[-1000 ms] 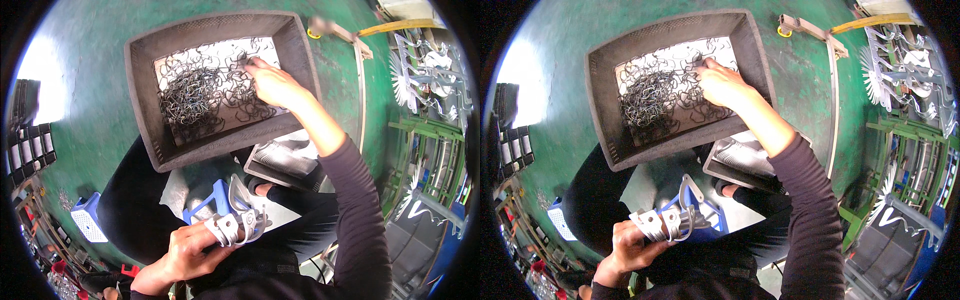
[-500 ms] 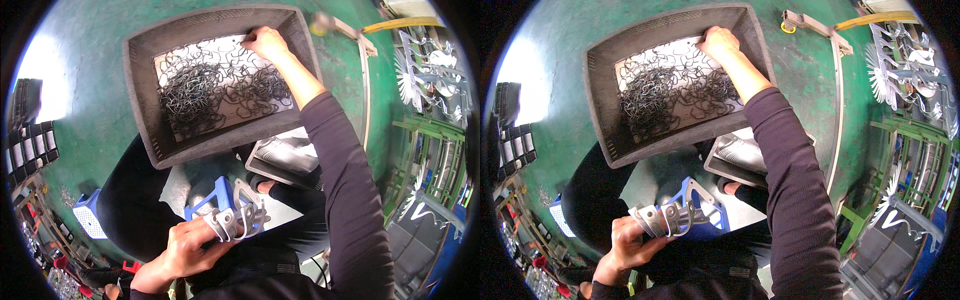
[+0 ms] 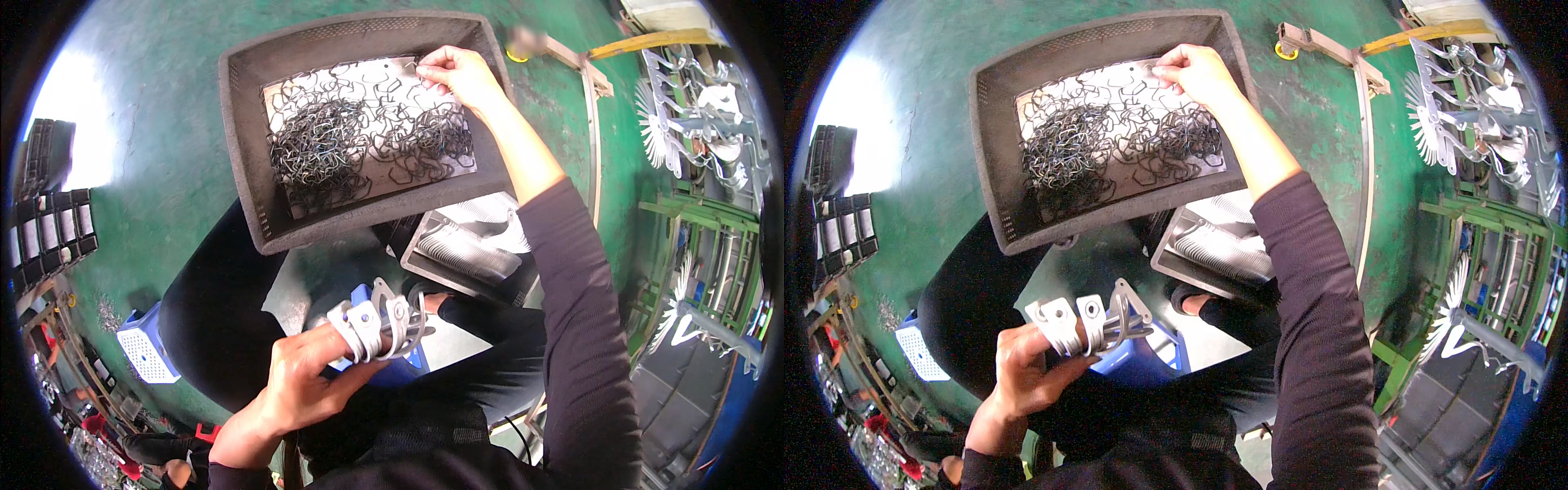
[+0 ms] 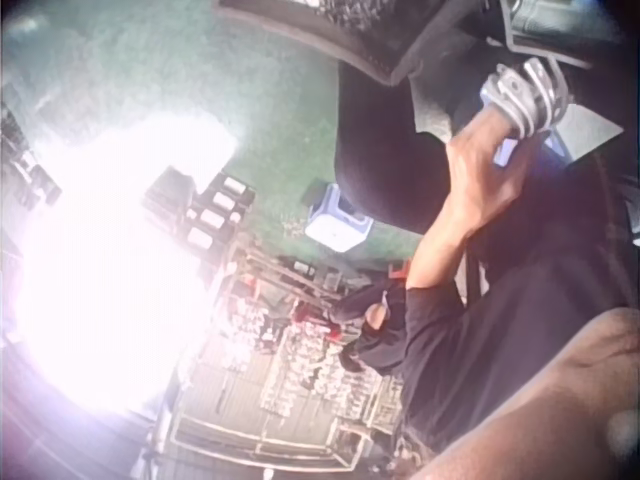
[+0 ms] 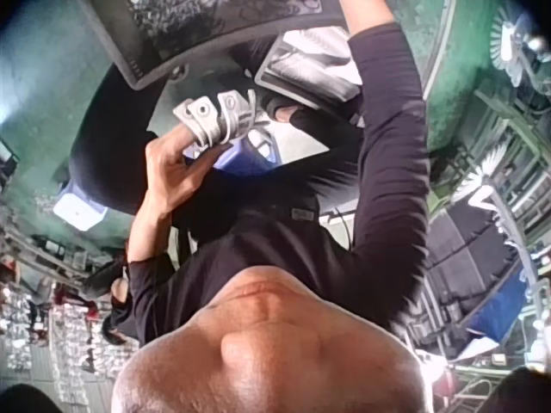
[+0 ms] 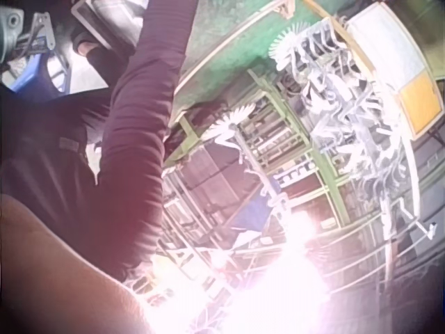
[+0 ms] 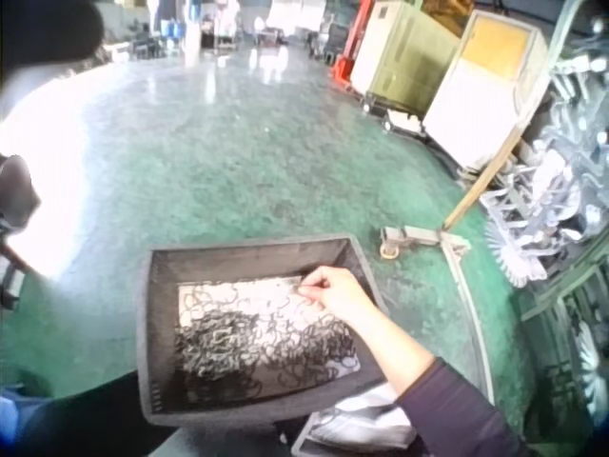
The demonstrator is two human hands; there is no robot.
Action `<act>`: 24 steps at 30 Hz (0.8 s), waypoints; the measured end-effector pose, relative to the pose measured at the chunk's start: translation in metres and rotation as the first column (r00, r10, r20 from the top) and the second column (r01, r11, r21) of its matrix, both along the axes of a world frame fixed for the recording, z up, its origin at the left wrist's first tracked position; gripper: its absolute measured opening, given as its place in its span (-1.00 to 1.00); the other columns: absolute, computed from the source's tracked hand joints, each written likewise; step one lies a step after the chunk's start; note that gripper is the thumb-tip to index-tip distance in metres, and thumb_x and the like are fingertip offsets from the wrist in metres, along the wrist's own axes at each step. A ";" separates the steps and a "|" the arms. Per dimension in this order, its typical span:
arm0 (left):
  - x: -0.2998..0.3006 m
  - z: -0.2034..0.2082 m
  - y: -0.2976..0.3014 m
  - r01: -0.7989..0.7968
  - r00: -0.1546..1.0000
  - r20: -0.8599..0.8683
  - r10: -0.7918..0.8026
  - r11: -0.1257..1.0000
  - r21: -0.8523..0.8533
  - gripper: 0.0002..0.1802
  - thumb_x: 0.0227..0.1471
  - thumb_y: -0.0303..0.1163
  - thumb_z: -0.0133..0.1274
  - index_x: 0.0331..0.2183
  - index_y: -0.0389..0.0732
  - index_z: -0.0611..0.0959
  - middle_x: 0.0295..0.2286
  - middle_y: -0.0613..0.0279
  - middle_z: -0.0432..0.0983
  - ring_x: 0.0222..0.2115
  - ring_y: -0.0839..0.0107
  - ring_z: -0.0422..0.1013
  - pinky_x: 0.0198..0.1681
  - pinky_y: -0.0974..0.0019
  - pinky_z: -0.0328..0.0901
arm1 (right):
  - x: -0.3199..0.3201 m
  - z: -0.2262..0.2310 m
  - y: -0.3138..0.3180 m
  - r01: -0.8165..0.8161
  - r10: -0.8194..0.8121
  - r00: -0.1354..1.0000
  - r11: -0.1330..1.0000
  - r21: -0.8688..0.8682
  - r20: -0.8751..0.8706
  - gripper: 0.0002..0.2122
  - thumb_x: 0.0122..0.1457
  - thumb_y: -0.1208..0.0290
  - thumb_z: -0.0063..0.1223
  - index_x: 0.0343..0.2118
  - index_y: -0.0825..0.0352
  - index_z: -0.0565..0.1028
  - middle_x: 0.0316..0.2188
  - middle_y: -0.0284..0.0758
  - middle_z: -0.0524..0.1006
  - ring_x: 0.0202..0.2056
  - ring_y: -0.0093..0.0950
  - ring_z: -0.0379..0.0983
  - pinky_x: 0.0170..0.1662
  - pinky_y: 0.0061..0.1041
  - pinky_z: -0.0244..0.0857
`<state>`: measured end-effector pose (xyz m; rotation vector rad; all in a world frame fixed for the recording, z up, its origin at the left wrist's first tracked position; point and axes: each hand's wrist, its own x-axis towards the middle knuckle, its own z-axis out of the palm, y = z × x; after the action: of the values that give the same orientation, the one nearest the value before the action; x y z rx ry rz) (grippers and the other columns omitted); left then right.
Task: The person picks up metal hooks from a container and attaches them to curved metal brackets before hanging the assembled components onto a rotating rack.
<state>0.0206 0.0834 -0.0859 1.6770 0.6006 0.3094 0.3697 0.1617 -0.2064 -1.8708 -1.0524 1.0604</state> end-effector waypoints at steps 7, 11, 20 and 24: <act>0.003 0.002 -0.009 -0.049 0.998 -0.026 0.051 0.996 0.080 -0.78 -0.19 -0.54 0.17 -0.36 -0.29 0.59 -0.45 0.13 0.54 -0.44 0.42 0.49 -0.37 0.40 0.34 | -0.050 0.082 -0.080 0.166 -0.094 0.912 0.975 0.149 -0.400 -0.77 0.02 0.53 0.09 -0.23 0.40 0.38 -0.42 -0.28 0.50 -0.39 -0.54 0.48 -0.31 -0.66 0.39; 0.006 -0.002 -0.020 -0.117 0.990 0.067 0.122 0.991 -0.069 -0.78 -0.17 -0.60 0.13 -0.34 -0.35 0.58 -0.44 0.18 0.55 -0.39 0.56 0.44 -0.26 0.44 0.31 | -0.095 0.128 -0.142 0.235 -0.108 0.863 0.951 0.202 -0.494 -0.75 -0.01 0.57 0.12 -0.25 0.43 0.37 -0.45 -0.24 0.51 -0.43 -0.49 0.50 -0.38 -0.63 0.41; 0.008 -0.014 -0.028 -0.079 0.987 0.137 0.086 0.995 -0.060 -0.77 -0.15 -0.56 0.16 -0.33 -0.36 0.57 -0.45 0.26 0.55 -0.40 0.63 0.39 -0.27 0.47 0.29 | -0.134 0.147 -0.191 0.320 -0.200 0.838 0.934 0.161 -0.507 -0.78 -0.05 0.60 0.15 -0.33 0.45 0.39 -0.50 -0.24 0.50 -0.49 -0.50 0.51 -0.44 -0.64 0.40; 0.005 -0.011 -0.031 -0.059 0.994 0.083 0.064 0.996 -0.068 -0.77 -0.15 -0.55 0.17 -0.34 -0.35 0.58 -0.47 0.28 0.55 -0.43 0.65 0.37 -0.30 0.49 0.28 | -0.133 0.149 -0.199 0.288 -0.179 0.836 0.948 0.138 -0.518 -0.82 -0.04 0.61 0.14 -0.35 0.41 0.40 -0.48 -0.28 0.49 -0.48 -0.52 0.49 -0.42 -0.64 0.41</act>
<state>0.0261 0.0528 -0.0965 1.5767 0.5933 0.3996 0.2366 -0.0373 -0.0572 -1.3971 -0.5837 1.1513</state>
